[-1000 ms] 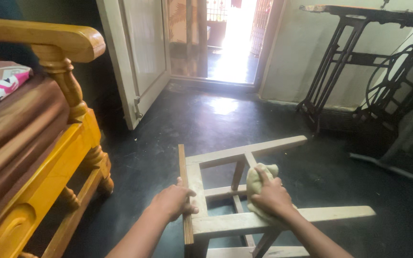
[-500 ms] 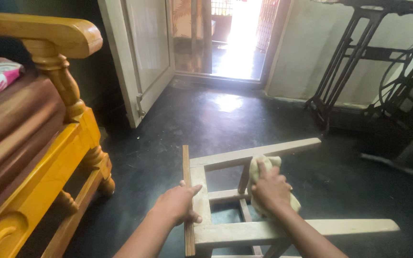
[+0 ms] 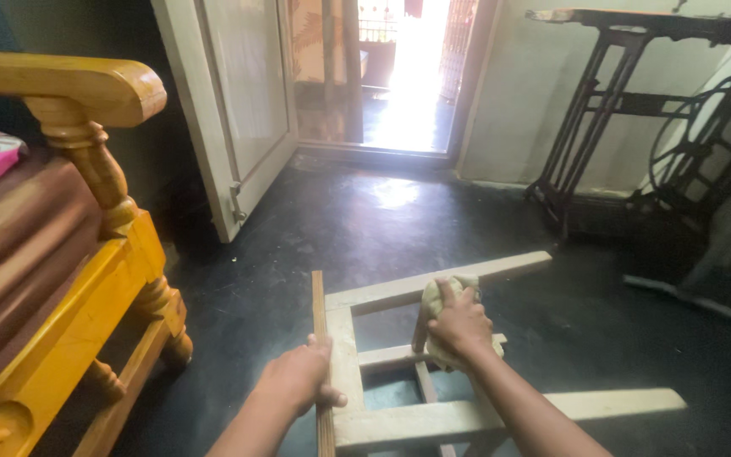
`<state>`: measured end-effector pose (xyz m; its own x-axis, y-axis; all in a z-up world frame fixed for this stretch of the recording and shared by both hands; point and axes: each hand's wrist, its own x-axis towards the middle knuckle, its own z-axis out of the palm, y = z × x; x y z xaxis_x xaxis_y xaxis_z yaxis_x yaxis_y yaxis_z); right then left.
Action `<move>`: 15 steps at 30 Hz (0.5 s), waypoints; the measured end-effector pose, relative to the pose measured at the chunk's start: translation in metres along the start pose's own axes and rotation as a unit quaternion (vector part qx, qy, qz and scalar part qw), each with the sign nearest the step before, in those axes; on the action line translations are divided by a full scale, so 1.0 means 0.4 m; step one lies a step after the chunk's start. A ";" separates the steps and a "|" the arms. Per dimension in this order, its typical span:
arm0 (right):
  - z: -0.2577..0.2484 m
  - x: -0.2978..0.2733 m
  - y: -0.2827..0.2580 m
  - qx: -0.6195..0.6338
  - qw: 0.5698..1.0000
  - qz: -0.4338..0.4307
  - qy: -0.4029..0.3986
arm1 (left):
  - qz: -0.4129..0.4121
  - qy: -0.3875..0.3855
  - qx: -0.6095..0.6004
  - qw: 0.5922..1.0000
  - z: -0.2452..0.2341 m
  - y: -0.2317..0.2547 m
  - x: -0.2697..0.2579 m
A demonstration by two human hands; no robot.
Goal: The person cleans an overturned wooden stool by wiping down its legs and frame with a cloth by hand.
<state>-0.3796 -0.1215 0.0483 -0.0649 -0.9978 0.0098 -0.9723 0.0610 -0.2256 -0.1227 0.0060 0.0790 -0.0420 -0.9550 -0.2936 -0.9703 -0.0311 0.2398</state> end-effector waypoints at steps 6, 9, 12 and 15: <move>0.002 -0.132 0.033 -0.026 0.999 0.010 -0.017 | 0.008 0.013 0.030 0.999 0.013 -0.010 -0.018; 0.011 -0.191 0.069 -0.037 0.999 -0.005 0.014 | 0.007 0.011 0.037 0.999 0.015 -0.009 -0.024; 0.016 -0.229 0.104 -0.004 0.999 -0.026 0.033 | 0.000 0.017 0.035 0.999 0.017 -0.006 -0.036; 0.030 -0.272 0.119 0.078 0.987 -0.035 0.138 | -0.005 0.018 0.027 0.999 0.020 -0.005 -0.048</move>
<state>-0.4160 -0.0104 0.0250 -0.0779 -0.9538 0.2901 -0.9317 -0.0339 -0.3617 -0.1219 0.0269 0.0768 -0.0241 -0.9646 -0.2628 -0.9822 -0.0261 0.1859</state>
